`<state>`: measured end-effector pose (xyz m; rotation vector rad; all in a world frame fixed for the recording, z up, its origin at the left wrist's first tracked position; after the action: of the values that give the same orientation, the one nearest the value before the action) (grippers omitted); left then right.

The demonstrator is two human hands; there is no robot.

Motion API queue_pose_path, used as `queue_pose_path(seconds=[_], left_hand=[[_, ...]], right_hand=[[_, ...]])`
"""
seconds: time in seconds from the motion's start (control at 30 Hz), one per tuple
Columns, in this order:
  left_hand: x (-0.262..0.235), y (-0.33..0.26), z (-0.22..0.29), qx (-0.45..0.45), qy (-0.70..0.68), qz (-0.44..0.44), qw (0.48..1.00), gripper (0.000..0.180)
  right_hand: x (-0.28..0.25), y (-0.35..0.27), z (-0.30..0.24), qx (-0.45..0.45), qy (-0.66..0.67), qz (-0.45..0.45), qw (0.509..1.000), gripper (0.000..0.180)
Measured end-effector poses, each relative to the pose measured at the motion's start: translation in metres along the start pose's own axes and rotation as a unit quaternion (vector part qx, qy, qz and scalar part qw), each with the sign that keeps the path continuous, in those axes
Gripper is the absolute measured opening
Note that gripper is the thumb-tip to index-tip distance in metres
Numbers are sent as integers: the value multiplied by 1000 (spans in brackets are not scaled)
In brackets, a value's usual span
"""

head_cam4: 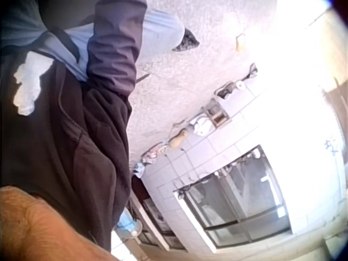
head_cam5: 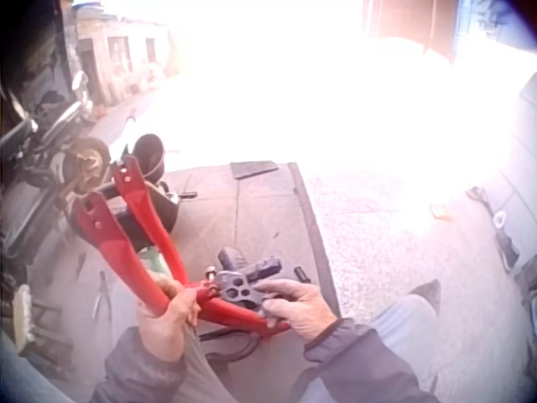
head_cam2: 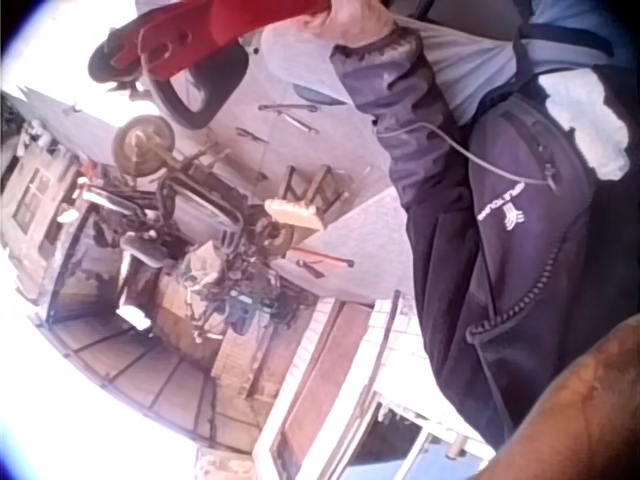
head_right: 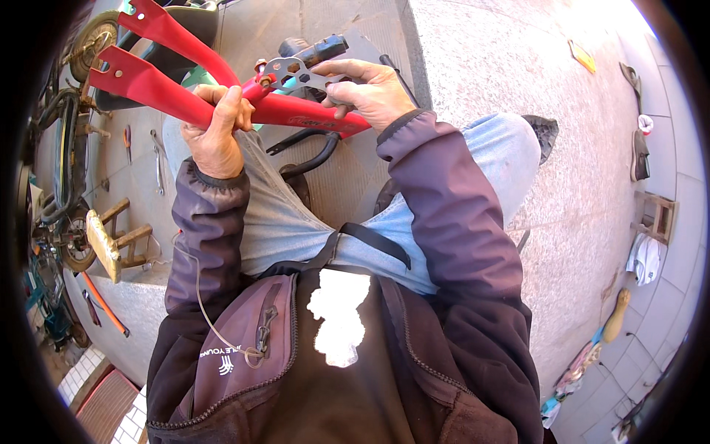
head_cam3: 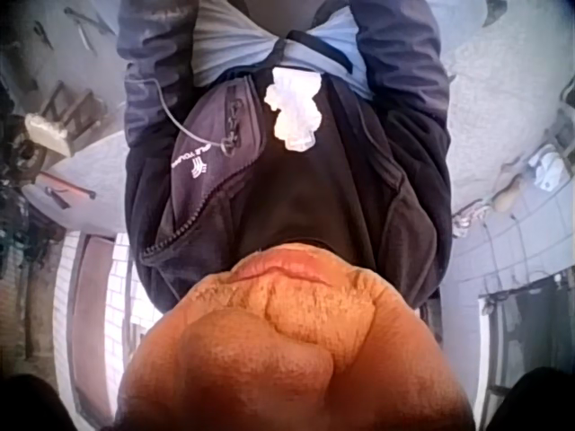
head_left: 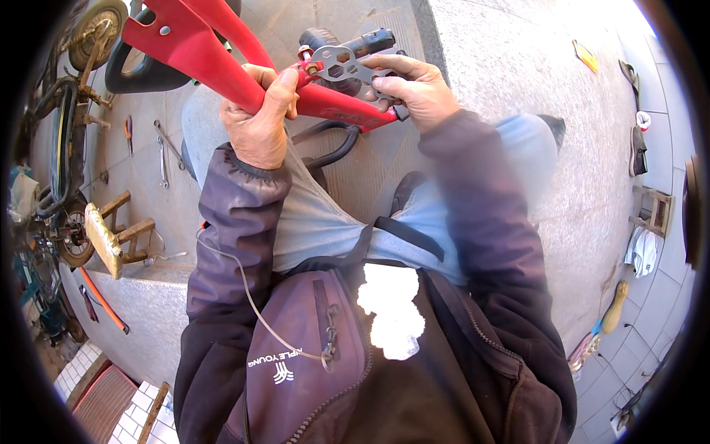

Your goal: The person attaches a red bicycle fork to a black handlebar stem using a multi-tool. They insert the fork into the stem, align the components, and tighten the securing bolts to complete the assembly.

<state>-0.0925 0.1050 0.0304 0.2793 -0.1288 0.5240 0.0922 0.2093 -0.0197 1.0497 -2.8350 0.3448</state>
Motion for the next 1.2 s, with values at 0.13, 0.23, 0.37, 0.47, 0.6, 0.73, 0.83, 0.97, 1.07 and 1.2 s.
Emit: queue_pose_path(seconds=[0.13, 0.23, 0.37, 0.47, 0.6, 0.73, 0.83, 0.97, 1.07, 1.2], left_hand=[[0, -2, -1, -5, -13, 2, 1000, 16], [2, -3, 0, -1, 2, 0, 1000, 14], [0, -4, -1, 5, 1, -2, 1000, 13], [0, -4, 0, 10, -4, -4, 1000, 13], [-1, -3, -1, 11, 0, -2, 1000, 13], [1, -3, 1, 13, 4, -6, 1000, 13], [0, -3, 0, 16, 0, -6, 1000, 13], [-1, -3, 0, 14, -1, -4, 1000, 12], [0, -3, 0, 13, 4, -3, 1000, 12], [-1, -2, -1, 14, 7, -3, 1000, 12]], right_hand=[[-1, 2, 4, -25, -16, -7, 1000, 29], [1, 3, 10, -36, -32, -14, 999, 28], [20, -2, 28, 58, -48, -41, 996, 32], [27, 1, 39, 65, -44, -56, 995, 30], [24, 0, 32, 63, -61, -51, 995, 29], [21, 3, 34, 26, -44, -45, 998, 30], [21, 7, 37, 27, -54, -43, 997, 30], [20, 10, 32, 6, -86, -39, 996, 30], [20, 12, 28, 3, -95, -44, 994, 29], [19, 19, 30, -28, -110, -68, 991, 27]])
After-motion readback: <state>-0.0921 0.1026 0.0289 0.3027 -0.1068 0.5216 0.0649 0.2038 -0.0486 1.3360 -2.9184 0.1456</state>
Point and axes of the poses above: each hand's wrist, its own y-axis towards the middle knuckle, its own x-axis out of the palm, z = x × y, the point moved 7 cm from there along y, towards the middle knuckle
